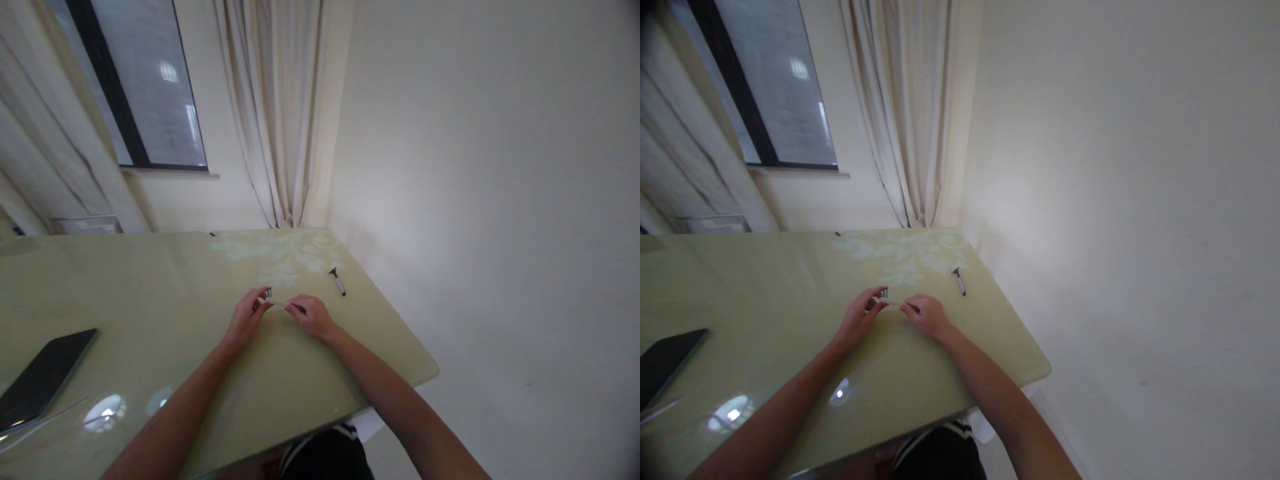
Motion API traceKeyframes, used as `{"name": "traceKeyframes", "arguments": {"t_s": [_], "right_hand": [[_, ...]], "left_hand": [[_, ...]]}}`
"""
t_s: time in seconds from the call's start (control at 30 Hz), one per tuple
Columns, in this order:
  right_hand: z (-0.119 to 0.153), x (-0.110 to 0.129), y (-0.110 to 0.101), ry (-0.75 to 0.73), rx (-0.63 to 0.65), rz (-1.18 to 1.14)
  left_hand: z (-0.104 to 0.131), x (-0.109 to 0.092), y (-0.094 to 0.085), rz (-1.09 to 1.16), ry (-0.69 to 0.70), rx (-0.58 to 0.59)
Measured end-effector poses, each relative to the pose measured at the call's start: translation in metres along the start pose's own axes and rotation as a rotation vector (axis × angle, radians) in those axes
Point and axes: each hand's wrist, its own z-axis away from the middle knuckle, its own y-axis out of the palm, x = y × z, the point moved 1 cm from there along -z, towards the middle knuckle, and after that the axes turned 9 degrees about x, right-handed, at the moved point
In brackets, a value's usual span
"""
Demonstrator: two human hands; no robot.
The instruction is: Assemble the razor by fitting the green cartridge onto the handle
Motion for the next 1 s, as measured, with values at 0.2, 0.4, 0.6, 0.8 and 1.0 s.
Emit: {"name": "traceKeyframes", "arguments": {"t_s": [0.2, 0.4, 0.6, 0.8, 1.0], "right_hand": [[-0.005, -0.003, 0.002, 0.077, -0.049, 0.039], [-0.007, -0.005, 0.006, 0.087, -0.026, 0.101], [-0.009, -0.005, 0.006, 0.103, 0.001, 0.128], [-0.018, 0.002, 0.008, 0.146, -0.024, 0.149], [-0.021, 0.011, 0.014, 0.181, -0.063, 0.147]], "left_hand": [[-0.002, 0.005, 0.0, 0.008, -0.004, -0.02], [-0.004, 0.007, -0.001, 0.007, 0.003, -0.021], [-0.006, 0.008, -0.001, 0.003, -0.012, -0.015], [-0.01, 0.01, -0.002, 0.01, -0.043, -0.05], [-0.009, 0.013, -0.006, 0.01, -0.068, -0.088]]}}
